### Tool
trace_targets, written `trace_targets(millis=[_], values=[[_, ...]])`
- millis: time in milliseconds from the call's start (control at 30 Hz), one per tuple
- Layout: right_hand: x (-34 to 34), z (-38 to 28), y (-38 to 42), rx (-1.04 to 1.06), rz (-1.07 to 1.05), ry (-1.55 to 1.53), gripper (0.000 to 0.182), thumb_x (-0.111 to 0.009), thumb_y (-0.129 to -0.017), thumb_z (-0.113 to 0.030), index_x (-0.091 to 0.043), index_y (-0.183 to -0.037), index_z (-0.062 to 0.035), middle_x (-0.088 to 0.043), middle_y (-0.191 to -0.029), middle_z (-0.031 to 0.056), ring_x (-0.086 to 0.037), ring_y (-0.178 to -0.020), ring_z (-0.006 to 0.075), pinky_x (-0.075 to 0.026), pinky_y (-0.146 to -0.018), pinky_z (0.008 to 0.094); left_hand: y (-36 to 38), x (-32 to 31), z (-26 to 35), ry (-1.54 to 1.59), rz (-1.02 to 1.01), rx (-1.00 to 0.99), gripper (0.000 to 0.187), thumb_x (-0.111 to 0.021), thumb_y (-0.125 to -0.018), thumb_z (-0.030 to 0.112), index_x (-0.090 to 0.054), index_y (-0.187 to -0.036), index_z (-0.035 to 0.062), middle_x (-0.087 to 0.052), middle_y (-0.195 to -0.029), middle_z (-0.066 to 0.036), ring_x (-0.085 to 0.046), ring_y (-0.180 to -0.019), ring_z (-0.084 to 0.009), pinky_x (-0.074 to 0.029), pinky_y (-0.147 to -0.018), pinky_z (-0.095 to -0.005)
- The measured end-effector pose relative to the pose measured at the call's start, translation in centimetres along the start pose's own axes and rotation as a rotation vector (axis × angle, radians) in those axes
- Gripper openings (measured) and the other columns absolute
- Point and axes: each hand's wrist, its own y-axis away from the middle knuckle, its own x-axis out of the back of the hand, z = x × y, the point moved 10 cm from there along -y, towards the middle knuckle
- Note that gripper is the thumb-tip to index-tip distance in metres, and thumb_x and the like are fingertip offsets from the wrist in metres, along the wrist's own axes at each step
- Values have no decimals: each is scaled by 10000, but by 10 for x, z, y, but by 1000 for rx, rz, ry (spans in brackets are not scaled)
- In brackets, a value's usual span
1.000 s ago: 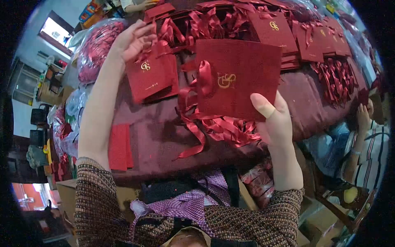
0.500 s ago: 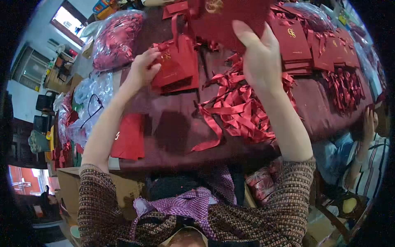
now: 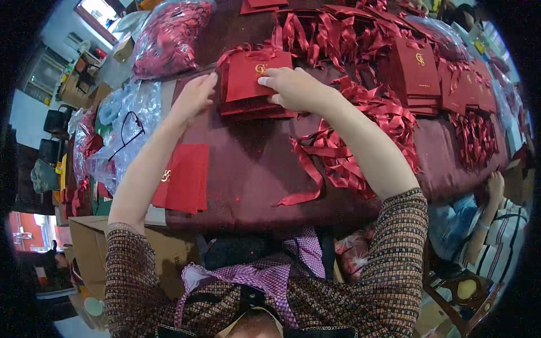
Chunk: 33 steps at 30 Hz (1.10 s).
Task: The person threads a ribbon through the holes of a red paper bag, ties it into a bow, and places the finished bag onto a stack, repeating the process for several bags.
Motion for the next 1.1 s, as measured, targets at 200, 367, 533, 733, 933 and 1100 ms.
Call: trace_targets(millis=[200,367,533,733,933,1100], values=[[-5,-8,2,6,-44,-24,564,-664,-825,-311,-498,-1298,-55,-444,-1354,179,-416,-1253,350,-361,-1021,429,-33,-56,-8,419,-175,144,551,-706,-823,371,-588,-1049,-117,-660,-959,-159,-665,-785,-221,-538,-671,-347],[8,26,8,-106,151,-451,465,-691,-818,-217,-553,-1227,-45,-590,-1168,141,-561,-1093,264,-438,-936,336,-33,-58,-4,383,-118,63,561,-748,-791,310,-567,-1067,-144,-651,-985,-196,-666,-798,-233,-549,-691,-355],[29,86,26,-431,695,-418,604,-745,-770,-333,-550,-1125,115,-602,-1104,269,-598,-1023,311,-468,-878,349,-33,-51,-9,397,-53,145,554,-783,-743,264,-582,-1057,-146,-654,-1004,-209,-653,-874,-241,-528,-740,-356],[-40,101,15,-789,372,-1189,521,-764,-774,-262,-585,-1100,103,-650,-1055,158,-625,-925,224,-492,-814,349,-39,-56,-15,542,-122,190,596,-790,-738,244,-546,-1117,-146,-635,-1074,-210,-649,-922,-266,-534,-798,-377],[-37,78,13,-843,314,-1508,416,-755,-772,-133,-593,-1088,86,-650,-1056,165,-646,-924,247,-526,-810,356,-31,-64,-26,916,-221,364,532,-780,-763,233,-563,-1138,-75,-628,-1121,-178,-641,-968,-270,-531,-866,-435],[-47,63,11,-825,243,-1733,331,-733,-775,-79,-624,-1065,35,-661,-1037,148,-657,-909,243,-532,-840,370,-8,-67,-16,940,-358,335,463,-760,-780,191,-577,-1159,-2,-644,-1106,-123,-634,-983,-230,-501,-913,-405]])
